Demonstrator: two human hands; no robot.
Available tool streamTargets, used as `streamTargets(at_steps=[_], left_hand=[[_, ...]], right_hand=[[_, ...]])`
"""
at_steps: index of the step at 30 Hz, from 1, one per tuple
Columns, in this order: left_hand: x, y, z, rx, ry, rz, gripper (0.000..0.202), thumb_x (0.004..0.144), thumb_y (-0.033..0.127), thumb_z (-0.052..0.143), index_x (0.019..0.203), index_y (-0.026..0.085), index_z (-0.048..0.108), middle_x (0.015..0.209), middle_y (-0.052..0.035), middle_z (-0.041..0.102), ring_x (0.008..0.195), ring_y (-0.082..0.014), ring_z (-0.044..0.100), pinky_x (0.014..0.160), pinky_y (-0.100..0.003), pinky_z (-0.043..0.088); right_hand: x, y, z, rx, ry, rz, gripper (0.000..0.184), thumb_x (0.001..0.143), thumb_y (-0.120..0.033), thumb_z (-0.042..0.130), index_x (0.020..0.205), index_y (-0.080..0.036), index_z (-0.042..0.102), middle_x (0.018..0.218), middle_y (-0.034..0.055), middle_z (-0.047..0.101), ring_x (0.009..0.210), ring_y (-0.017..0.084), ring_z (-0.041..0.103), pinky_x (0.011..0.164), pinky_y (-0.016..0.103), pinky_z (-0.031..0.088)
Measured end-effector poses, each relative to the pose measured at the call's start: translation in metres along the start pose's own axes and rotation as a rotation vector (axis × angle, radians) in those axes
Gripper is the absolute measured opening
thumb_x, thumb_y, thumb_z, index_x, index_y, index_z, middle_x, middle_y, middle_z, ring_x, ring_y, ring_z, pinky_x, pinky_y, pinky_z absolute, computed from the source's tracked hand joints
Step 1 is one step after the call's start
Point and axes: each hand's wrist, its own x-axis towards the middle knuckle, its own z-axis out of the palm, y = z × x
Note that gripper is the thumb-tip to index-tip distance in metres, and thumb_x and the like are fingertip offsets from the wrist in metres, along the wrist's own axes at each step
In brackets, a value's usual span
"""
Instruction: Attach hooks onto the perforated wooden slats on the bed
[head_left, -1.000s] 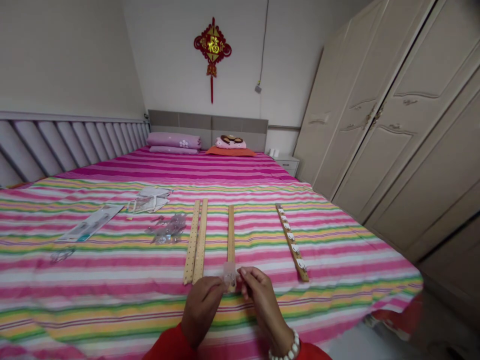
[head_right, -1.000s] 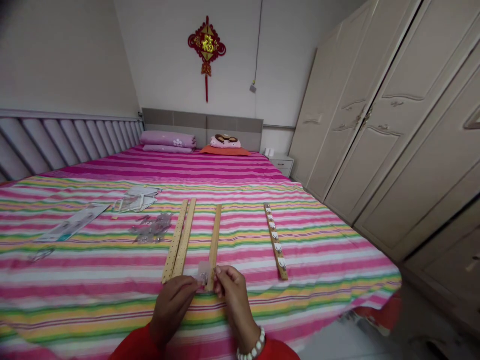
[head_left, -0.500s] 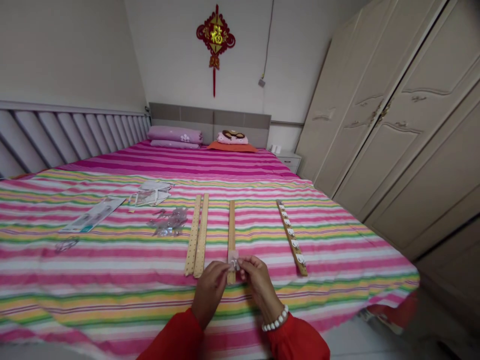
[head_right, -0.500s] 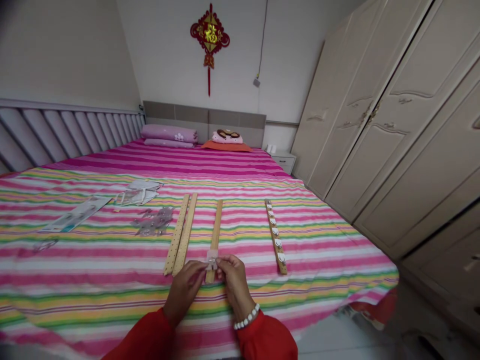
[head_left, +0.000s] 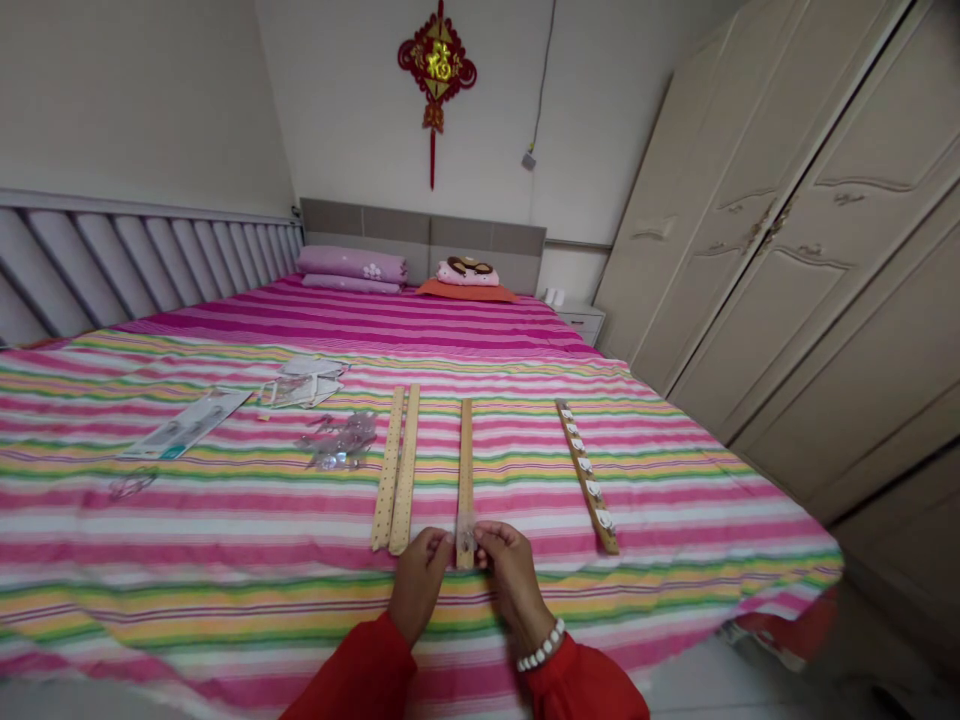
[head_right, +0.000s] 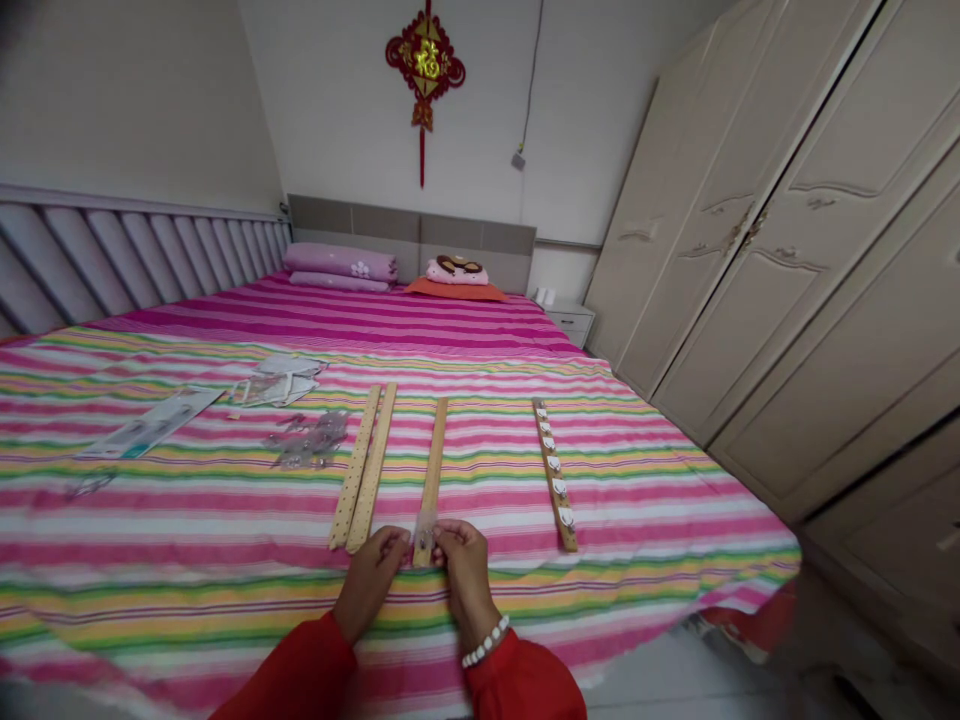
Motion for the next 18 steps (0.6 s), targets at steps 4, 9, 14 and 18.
streamTargets(at_steps=[4, 9, 14, 18], left_hand=[[0.0008, -0.0066, 0.0021, 0.060, -0.034, -0.037, 0.038, 0.077, 0.055, 0.048, 0.062, 0.020, 0.054, 0.055, 0.0015, 0.055, 0.056, -0.0162, 0.054, 0.058, -0.029, 0.042], [0.0049, -0.0109, 0.0045, 0.012, -0.095, -0.232, 0.044, 0.069, 0.063, 0.049, 0.061, 0.020, 0.053, 0.055, 0.0007, 0.056, 0.054, -0.0160, 0.056, 0.052, -0.027, 0.040], [0.0079, -0.0099, 0.0083, -0.123, -0.158, -0.439, 0.051, 0.058, 0.068, 0.058, 0.068, 0.017, 0.055, 0.059, 0.0004, 0.059, 0.052, -0.0138, 0.059, 0.047, -0.023, 0.039], [0.0071, -0.0064, 0.0095, -0.137, -0.159, -0.445, 0.051, 0.055, 0.066, 0.062, 0.067, 0.016, 0.055, 0.060, 0.0005, 0.059, 0.052, -0.0126, 0.060, 0.046, -0.021, 0.040]], right_hand=[[-0.0007, 0.0002, -0.0001, -0.001, 0.001, 0.003, 0.017, 0.054, -0.025, 0.077, 0.063, -0.014, 0.068, 0.044, -0.0034, 0.057, 0.041, 0.008, 0.046, 0.044, 0.021, 0.034], [0.0004, 0.0034, -0.0009, 0.002, 0.002, -0.003, 0.019, 0.054, -0.027, 0.078, 0.064, -0.014, 0.068, 0.045, -0.0030, 0.057, 0.042, 0.009, 0.046, 0.044, 0.022, 0.035], [0.0000, 0.0030, 0.0000, -0.006, -0.002, -0.004, 0.020, 0.054, -0.027, 0.079, 0.064, -0.014, 0.067, 0.045, -0.0024, 0.058, 0.041, 0.009, 0.046, 0.044, 0.022, 0.035], [-0.0003, 0.0028, 0.0008, -0.006, -0.004, -0.009, 0.020, 0.054, -0.027, 0.079, 0.064, -0.014, 0.067, 0.046, -0.0026, 0.059, 0.041, 0.009, 0.046, 0.044, 0.022, 0.035]])
